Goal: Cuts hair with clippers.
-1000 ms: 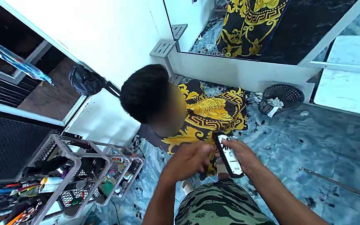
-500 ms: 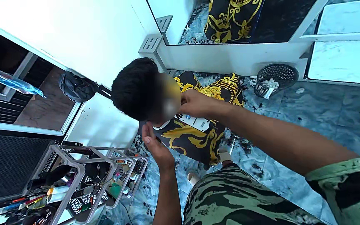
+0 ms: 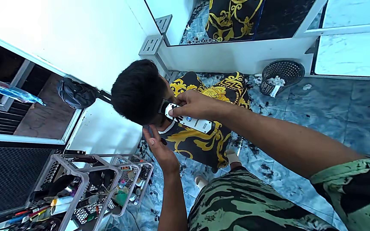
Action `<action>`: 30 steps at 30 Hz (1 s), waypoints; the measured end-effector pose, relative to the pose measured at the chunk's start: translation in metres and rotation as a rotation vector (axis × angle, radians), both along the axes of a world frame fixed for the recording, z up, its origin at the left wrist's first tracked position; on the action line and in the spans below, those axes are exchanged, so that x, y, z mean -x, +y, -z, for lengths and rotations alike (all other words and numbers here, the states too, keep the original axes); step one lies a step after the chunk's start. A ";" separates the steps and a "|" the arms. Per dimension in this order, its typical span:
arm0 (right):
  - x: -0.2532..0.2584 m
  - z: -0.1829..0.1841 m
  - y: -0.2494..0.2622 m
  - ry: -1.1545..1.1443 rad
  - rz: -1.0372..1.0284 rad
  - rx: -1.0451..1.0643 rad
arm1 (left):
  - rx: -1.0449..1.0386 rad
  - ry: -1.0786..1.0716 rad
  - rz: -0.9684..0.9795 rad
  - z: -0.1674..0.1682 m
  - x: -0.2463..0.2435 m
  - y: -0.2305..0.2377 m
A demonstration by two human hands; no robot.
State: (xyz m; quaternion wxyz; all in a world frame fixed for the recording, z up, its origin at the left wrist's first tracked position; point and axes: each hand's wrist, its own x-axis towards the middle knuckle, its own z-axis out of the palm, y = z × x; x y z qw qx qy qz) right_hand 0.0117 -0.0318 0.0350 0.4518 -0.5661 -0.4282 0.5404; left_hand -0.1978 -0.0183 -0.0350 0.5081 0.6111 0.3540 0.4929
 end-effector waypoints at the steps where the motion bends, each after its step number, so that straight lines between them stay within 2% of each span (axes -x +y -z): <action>1: 0.000 0.000 0.000 -0.002 -0.005 -0.012 | -0.002 0.003 0.004 0.000 0.001 0.000; 12: -0.002 0.001 0.001 -0.002 -0.017 -0.046 | -0.005 0.005 0.010 0.001 0.001 0.000; 19: -0.009 0.003 0.001 0.007 -0.013 0.043 | -0.020 0.002 0.023 0.002 0.001 0.000; 22: -0.010 -0.003 0.000 0.028 -0.033 0.009 | -0.018 -0.006 0.027 0.001 0.000 -0.001; 25: -0.011 -0.004 0.001 -0.084 -0.049 0.014 | -0.019 -0.008 0.028 0.000 0.000 -0.003; 30: -0.015 -0.003 0.002 -0.025 -0.059 -0.021 | -0.012 -0.017 0.035 0.000 0.000 -0.003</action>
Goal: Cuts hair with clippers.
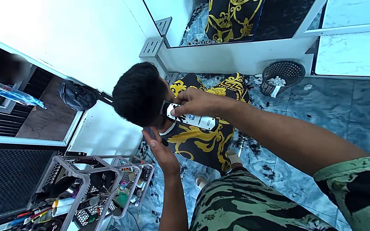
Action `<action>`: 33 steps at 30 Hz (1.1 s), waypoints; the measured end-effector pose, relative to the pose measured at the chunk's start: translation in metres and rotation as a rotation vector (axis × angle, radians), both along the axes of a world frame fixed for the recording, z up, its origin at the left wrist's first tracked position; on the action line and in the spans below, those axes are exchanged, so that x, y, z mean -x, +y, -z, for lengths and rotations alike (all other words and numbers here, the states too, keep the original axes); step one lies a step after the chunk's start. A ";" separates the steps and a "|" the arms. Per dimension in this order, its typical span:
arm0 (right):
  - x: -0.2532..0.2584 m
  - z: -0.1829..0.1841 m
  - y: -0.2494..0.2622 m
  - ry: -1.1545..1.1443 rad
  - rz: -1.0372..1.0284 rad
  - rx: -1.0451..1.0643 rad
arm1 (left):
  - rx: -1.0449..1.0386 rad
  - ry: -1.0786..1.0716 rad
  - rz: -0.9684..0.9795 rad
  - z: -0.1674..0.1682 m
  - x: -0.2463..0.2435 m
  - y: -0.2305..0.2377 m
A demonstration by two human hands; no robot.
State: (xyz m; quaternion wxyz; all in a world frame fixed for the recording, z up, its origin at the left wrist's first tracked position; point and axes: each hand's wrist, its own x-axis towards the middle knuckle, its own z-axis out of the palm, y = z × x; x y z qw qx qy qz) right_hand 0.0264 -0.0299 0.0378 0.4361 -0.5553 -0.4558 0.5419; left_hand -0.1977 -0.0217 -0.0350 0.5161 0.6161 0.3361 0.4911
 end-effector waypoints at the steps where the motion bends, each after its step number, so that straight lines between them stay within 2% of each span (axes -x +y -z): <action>1: 0.000 0.001 0.001 -0.025 0.004 0.012 | 0.002 -0.003 -0.001 0.000 0.000 0.000; 6: -0.005 -0.004 0.001 0.091 -0.009 -0.021 | 0.000 0.010 0.000 0.000 -0.001 0.000; 10: -0.005 -0.006 0.002 -0.061 -0.012 0.038 | 0.000 0.016 0.009 0.000 -0.001 0.000; 13: -0.007 -0.009 0.003 0.100 -0.025 0.005 | 0.014 0.004 0.000 0.000 -0.002 0.000; 17: -0.005 -0.009 0.003 -0.066 -0.021 0.046 | 0.014 0.002 0.005 -0.001 -0.001 0.000; 20: -0.006 -0.012 0.003 0.106 -0.012 0.012 | 0.023 -0.008 0.008 -0.001 -0.002 0.000; 24: -0.001 -0.010 0.001 -0.084 -0.036 0.039 | 0.028 -0.005 0.013 -0.002 -0.001 0.000; 28: 0.004 -0.014 -0.002 0.069 0.007 -0.033 | 0.032 -0.003 0.003 0.000 -0.001 0.000; 31: 0.011 -0.008 -0.004 -0.153 0.003 -0.017 | 0.038 -0.005 0.003 -0.002 -0.001 -0.001; 33: 0.013 -0.004 -0.006 -0.170 0.040 -0.015 | 0.040 -0.001 0.009 -0.003 -0.001 -0.002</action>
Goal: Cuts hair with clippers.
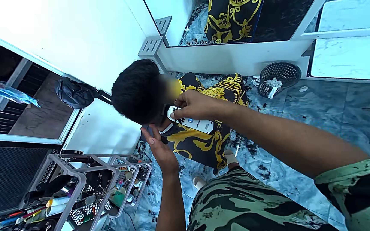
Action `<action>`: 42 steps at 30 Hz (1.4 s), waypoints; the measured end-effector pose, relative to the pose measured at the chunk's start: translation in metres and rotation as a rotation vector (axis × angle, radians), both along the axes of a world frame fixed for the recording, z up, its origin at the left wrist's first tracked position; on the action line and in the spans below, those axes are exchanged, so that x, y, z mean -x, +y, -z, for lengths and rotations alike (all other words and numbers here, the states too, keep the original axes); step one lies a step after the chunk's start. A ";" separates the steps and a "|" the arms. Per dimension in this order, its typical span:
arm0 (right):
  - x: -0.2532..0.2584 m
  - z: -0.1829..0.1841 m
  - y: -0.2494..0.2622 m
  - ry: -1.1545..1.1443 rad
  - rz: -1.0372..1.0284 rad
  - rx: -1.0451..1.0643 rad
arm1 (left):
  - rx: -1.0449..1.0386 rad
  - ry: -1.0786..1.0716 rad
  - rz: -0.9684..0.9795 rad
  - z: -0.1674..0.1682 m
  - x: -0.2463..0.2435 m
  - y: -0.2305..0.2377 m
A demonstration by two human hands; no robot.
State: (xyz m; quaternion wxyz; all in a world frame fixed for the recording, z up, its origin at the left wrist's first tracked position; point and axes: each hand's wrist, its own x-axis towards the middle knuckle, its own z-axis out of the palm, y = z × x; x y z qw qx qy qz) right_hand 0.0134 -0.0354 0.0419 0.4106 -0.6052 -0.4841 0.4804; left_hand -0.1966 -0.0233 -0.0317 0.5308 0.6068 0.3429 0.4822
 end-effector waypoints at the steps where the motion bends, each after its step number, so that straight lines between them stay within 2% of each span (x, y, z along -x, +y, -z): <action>1: 0.001 -0.001 -0.001 0.051 0.019 -0.031 | -0.002 0.009 0.002 0.000 0.000 0.000; 3: 0.004 0.000 -0.002 0.095 0.032 -0.088 | -0.004 0.011 0.006 0.001 0.002 0.000; 6: 0.011 0.008 -0.001 -0.092 0.044 -0.031 | -0.002 0.001 0.002 0.002 0.003 0.001; 10: 0.015 0.006 -0.004 0.063 0.071 -0.093 | 0.005 -0.002 0.015 0.002 0.005 0.001; 14: 0.019 0.011 -0.002 -0.071 0.068 -0.032 | 0.016 -0.011 0.012 0.002 0.007 0.003; 17: 0.020 0.005 -0.004 0.095 0.081 -0.072 | 0.028 -0.019 0.015 0.002 0.007 0.002; 21: 0.024 0.011 -0.004 -0.021 0.068 -0.030 | 0.033 -0.028 0.030 0.000 0.009 0.003; 25: 0.028 0.000 -0.007 0.138 0.121 -0.088 | 0.030 -0.039 0.033 0.001 0.010 0.003; 29: 0.031 0.006 -0.006 -0.026 0.102 -0.032 | 0.033 -0.035 0.040 -0.001 0.011 0.004; 33: 0.031 -0.004 -0.006 0.152 0.110 -0.092 | 0.051 -0.043 0.038 -0.001 0.013 0.004; 36: 0.034 0.001 -0.005 -0.011 0.095 -0.037 | 0.052 -0.047 0.056 -0.002 0.014 0.005; 40: 0.035 -0.007 -0.007 0.133 0.130 -0.071 | 0.064 -0.046 0.052 -0.002 0.014 0.004; 42: 0.037 -0.005 -0.006 0.035 0.102 -0.055 | 0.062 -0.046 0.062 -0.002 0.016 0.006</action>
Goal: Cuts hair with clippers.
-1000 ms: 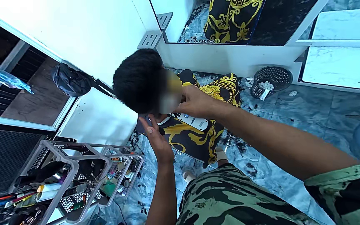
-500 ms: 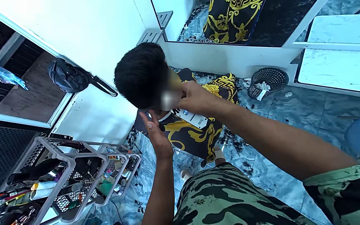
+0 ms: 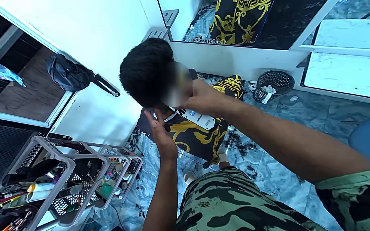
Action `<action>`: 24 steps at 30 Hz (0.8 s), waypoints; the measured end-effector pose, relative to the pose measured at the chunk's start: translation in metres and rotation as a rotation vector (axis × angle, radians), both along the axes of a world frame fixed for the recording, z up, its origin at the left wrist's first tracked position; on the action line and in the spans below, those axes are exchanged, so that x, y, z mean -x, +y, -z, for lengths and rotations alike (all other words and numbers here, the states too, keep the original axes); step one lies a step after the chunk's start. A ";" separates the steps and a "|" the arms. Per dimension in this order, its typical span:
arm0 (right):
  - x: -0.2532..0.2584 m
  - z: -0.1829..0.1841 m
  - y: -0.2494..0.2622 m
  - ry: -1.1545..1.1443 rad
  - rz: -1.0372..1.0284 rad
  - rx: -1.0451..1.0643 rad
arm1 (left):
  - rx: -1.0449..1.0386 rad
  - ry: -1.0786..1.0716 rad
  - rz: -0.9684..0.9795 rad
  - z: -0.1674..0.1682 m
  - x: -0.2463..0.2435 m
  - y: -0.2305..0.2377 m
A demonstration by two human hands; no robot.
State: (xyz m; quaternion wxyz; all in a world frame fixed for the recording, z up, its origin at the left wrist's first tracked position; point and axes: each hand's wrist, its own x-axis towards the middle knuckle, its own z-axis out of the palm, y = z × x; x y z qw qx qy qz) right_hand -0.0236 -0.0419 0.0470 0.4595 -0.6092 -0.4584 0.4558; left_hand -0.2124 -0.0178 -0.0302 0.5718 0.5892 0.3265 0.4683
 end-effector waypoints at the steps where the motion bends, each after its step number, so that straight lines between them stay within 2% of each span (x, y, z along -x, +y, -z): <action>1: 0.000 0.002 0.000 -0.049 -0.002 0.020 | 0.003 0.000 0.004 0.000 0.000 0.000; 5: 0.002 -0.004 -0.002 0.034 0.052 -0.021 | 0.004 -0.012 0.014 0.000 0.001 0.000; 9: 0.007 0.002 -0.004 -0.088 0.022 0.037 | -0.012 -0.012 0.045 -0.002 0.001 0.000; 12: 0.009 -0.003 -0.004 -0.040 0.065 -0.020 | -0.019 -0.012 0.058 -0.002 0.001 -0.002; 16: 0.011 -0.001 -0.005 -0.132 0.029 0.034 | -0.042 0.002 0.091 -0.003 0.002 -0.004; 18: 0.011 -0.003 -0.005 -0.062 0.053 -0.012 | -0.038 0.006 0.080 -0.003 0.002 -0.005; 21: 0.017 -0.002 -0.007 -0.077 0.035 -0.003 | -0.056 0.052 -0.046 0.001 0.011 -0.003; 24: 0.018 0.029 -0.011 -0.134 0.051 0.066 | -0.024 0.026 -0.237 0.006 0.015 0.005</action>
